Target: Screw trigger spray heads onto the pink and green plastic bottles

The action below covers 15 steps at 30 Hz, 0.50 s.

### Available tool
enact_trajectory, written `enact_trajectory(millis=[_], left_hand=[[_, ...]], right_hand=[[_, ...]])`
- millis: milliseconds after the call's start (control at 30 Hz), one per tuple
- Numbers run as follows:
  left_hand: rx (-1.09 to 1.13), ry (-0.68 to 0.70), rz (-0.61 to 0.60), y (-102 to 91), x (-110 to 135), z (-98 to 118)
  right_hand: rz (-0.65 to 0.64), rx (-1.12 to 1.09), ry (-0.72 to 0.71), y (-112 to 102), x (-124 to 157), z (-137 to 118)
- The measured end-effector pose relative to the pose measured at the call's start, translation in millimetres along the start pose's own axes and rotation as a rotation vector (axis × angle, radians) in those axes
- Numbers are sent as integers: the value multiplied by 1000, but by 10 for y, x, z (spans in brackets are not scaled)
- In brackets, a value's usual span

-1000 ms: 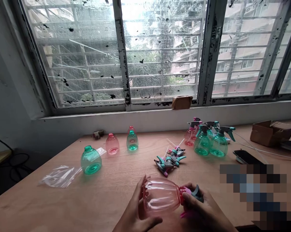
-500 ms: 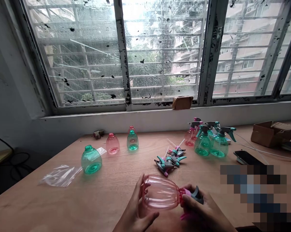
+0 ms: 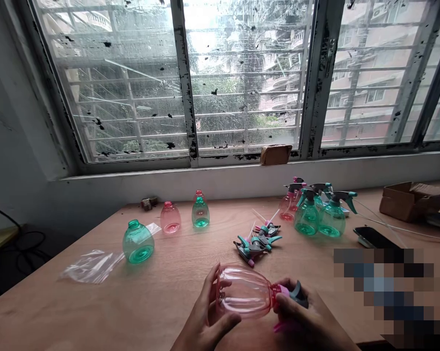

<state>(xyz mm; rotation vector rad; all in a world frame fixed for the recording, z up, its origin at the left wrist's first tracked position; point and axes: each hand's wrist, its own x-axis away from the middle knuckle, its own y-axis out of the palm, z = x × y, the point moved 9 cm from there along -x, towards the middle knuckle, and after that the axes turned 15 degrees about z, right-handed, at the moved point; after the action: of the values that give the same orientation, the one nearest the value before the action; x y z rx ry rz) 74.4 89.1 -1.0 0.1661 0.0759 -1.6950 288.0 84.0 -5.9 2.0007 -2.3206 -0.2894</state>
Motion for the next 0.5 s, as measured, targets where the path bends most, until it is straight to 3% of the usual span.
enact_trajectory(millis=[133, 500], left_hand=[[78, -14, -19, 36, -6, -32], [57, 31, -104, 152, 79, 198]], right_hand=[[4, -29, -18, -12, -15, -12], [-1, -53, -21, -15, -12, -12]])
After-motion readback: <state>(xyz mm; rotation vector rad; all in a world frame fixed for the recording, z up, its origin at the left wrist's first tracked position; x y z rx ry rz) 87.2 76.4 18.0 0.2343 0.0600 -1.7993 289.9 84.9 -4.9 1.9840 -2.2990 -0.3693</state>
